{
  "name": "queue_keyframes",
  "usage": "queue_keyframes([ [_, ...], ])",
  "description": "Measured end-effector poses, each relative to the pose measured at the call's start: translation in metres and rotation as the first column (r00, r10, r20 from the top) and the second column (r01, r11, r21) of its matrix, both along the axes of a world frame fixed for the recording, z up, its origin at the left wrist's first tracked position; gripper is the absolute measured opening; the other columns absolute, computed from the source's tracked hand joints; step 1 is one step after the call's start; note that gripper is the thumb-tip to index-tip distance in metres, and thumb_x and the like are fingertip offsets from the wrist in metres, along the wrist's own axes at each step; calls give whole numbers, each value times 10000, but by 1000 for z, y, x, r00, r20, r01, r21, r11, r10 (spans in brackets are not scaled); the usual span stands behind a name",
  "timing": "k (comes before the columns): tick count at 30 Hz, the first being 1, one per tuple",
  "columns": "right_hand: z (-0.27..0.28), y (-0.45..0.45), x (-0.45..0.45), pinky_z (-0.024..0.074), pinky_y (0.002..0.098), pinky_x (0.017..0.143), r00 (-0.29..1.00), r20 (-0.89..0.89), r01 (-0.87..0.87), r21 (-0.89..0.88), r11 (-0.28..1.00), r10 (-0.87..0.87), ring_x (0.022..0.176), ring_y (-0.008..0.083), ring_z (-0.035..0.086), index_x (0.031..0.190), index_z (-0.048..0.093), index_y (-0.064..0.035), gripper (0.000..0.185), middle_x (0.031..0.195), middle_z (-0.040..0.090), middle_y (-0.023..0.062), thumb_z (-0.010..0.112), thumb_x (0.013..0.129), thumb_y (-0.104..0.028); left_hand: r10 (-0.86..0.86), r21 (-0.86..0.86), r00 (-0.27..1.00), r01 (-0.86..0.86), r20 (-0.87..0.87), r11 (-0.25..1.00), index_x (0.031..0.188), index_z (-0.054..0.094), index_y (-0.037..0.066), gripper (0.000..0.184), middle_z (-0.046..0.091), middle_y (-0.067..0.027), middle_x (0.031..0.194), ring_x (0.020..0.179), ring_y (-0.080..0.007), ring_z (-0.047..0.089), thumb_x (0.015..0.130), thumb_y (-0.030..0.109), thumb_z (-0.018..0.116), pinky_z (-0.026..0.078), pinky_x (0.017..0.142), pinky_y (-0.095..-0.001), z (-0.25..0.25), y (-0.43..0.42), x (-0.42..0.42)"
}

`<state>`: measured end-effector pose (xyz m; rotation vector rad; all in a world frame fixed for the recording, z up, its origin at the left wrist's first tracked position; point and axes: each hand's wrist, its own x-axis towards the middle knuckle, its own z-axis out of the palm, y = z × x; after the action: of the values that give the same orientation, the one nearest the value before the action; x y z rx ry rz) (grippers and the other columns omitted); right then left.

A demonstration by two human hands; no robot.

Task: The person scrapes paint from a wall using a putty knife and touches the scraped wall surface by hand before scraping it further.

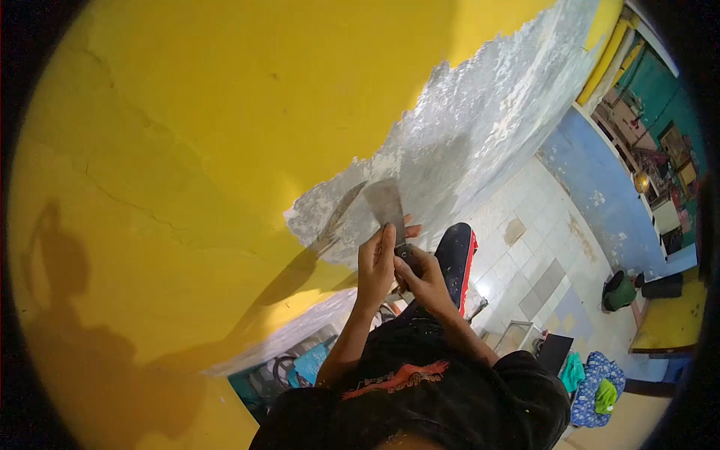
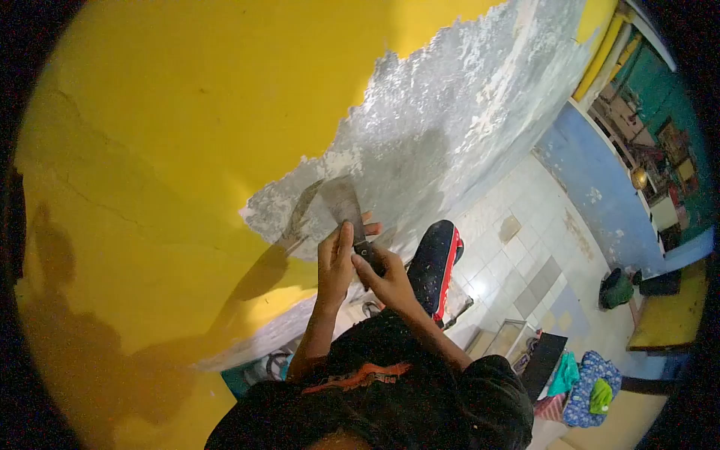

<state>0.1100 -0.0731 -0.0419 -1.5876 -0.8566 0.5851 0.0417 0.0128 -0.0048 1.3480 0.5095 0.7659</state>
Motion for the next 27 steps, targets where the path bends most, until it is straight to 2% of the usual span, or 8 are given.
queue_keyframes([
  [2,19,-6,6,250,219,376,588,-712,-226,310,923,383,413,57,329,813,472,-41,287,494,353,-25,486,911,-310,-60,-6,998,60,4,998,1084,537,-42,422,635,-138,936,818,-127,593,971,292,307,460,735,-228,14,3,9],
  [5,18,-20,11,243,210,345,203,-859,-194,435,880,469,398,60,290,1057,456,-127,255,525,309,-32,414,933,-346,23,-82,998,-18,64,997,970,564,-29,396,596,-63,731,640,-97,556,969,287,326,450,600,-222,25,-15,16],
  [7,26,-18,4,201,183,328,316,-806,-227,448,865,501,382,47,240,1287,278,-365,388,612,313,-40,427,930,-332,101,3,993,-101,68,995,952,568,-33,368,584,-53,712,636,-94,551,966,258,343,440,588,-219,19,-19,15],
  [12,38,13,17,231,182,341,166,-779,-237,564,791,604,390,49,260,892,360,-193,192,555,294,-62,435,925,-367,199,54,975,-205,94,977,865,588,-46,360,600,-78,671,587,-91,540,957,230,376,432,552,-223,50,-2,26],
  [17,-1,-4,12,238,172,321,63,-820,-206,548,811,569,367,47,281,1285,232,-344,474,588,311,-56,480,889,-420,247,103,968,-249,31,963,912,604,-59,364,614,-73,681,559,-77,535,953,231,388,424,514,-212,35,-20,23],
  [22,9,28,21,216,154,320,-51,-864,-91,503,860,500,374,21,276,1097,361,-269,288,589,335,-64,483,888,-424,231,188,972,-218,-45,958,953,597,-59,348,621,-68,709,546,-68,525,950,227,399,411,481,-203,59,4,33],
  [25,53,26,27,168,158,292,216,-847,-172,457,873,486,323,36,199,633,364,-181,436,456,269,-65,457,853,-546,203,176,977,-210,58,962,956,600,-57,348,621,-67,714,546,-71,525,951,224,395,408,476,-196,81,4,42],
  [27,42,11,27,183,155,296,203,-800,-179,536,825,564,332,37,227,801,480,-182,345,489,302,-56,467,860,-521,192,134,980,-197,53,971,951,602,-66,352,619,-71,722,581,-80,544,950,220,397,433,533,-208,66,-6,38],
])
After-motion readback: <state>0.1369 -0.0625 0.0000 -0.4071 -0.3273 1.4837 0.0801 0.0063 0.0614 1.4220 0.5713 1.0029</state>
